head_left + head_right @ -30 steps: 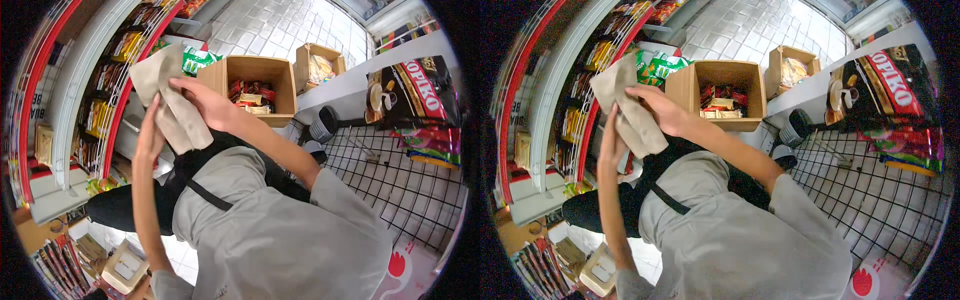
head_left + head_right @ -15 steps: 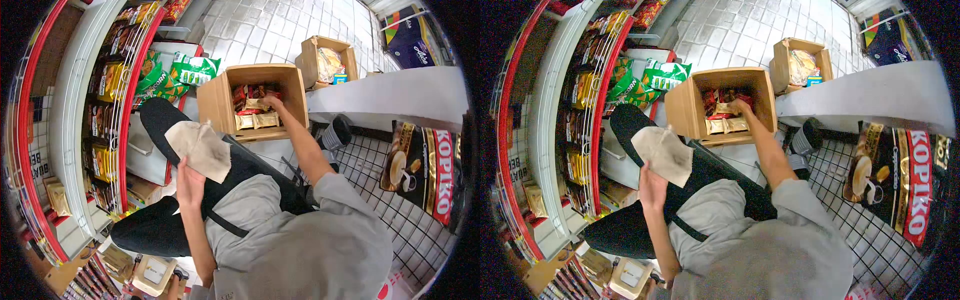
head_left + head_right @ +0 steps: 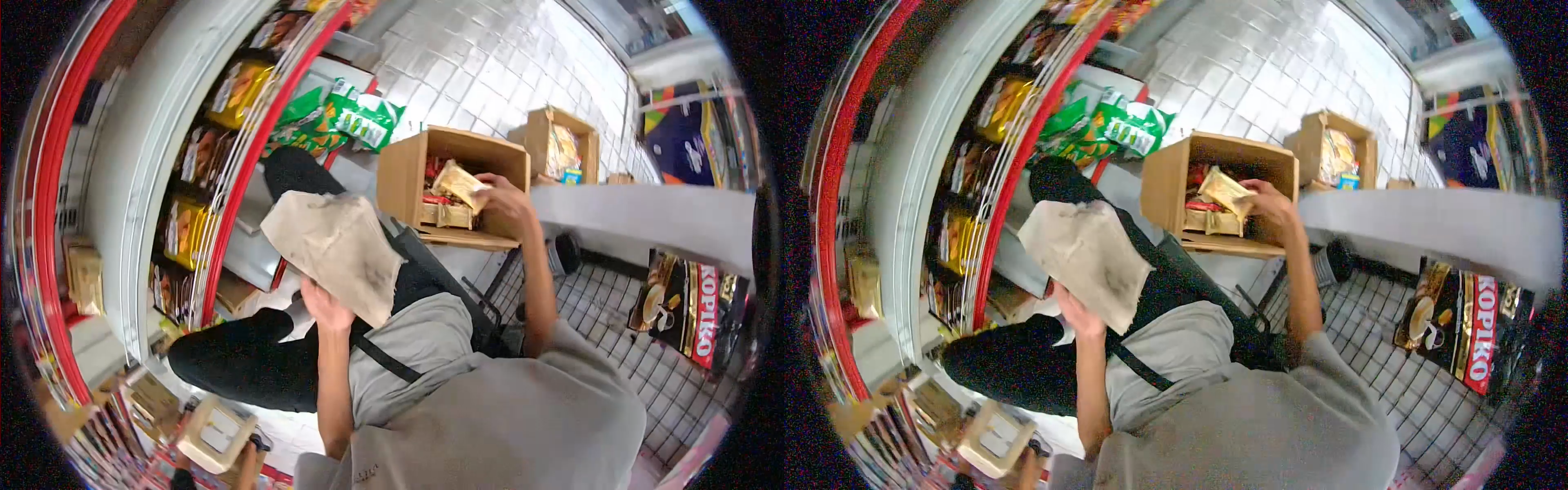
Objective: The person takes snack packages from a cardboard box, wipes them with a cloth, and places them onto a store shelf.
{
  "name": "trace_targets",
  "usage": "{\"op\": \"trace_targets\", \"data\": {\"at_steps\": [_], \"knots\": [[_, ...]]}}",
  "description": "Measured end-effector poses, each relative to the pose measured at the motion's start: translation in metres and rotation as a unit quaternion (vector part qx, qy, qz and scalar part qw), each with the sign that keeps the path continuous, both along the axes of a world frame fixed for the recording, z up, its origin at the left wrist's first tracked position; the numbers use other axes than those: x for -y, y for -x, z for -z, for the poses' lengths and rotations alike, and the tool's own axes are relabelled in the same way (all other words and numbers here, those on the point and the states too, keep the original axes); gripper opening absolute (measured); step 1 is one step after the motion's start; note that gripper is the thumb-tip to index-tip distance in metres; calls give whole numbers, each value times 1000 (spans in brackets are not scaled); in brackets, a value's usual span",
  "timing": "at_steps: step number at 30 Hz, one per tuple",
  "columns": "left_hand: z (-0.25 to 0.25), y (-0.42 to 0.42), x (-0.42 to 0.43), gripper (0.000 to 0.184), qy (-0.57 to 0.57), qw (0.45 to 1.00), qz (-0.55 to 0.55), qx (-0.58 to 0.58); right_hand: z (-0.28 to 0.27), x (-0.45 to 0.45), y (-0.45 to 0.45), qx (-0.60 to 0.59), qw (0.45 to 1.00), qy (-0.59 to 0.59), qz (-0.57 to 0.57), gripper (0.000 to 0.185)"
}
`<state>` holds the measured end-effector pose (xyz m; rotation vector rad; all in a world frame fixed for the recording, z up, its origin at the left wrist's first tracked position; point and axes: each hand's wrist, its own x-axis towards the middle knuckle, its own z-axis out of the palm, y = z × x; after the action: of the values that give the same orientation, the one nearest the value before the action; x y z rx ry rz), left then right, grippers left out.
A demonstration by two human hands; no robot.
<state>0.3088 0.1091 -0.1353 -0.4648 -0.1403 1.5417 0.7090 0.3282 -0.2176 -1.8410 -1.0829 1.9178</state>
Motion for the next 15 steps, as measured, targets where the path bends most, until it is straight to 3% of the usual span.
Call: {"op": "trace_targets", "data": {"at_steps": [3,4,6,7,9,11,13,15], "knots": [[10,2,9,65,-42,974,-51,-217,-96,8,29,-114,983,-119,-78,60],[-2,4,2,62,35,876,28,-480,-140,18,54,-132,976,-160,-69,60],[-16,13,-3,59,133,703,97,-691,-213,35,112,-159,966,-166,-116,64],[-20,17,-4,57,127,817,112,-552,-231,47,140,-177,959,-176,-138,69],[-27,18,1,54,104,905,115,-396,-235,75,191,-125,909,-292,-270,66],[-32,12,6,53,117,920,49,-370,-246,113,246,-33,877,-350,-328,65],[-37,18,9,53,117,927,7,-356,-246,144,285,-4,875,-382,-297,66],[-43,26,15,56,158,825,-3,-543,-240,162,302,19,871,-409,-271,68]]}}
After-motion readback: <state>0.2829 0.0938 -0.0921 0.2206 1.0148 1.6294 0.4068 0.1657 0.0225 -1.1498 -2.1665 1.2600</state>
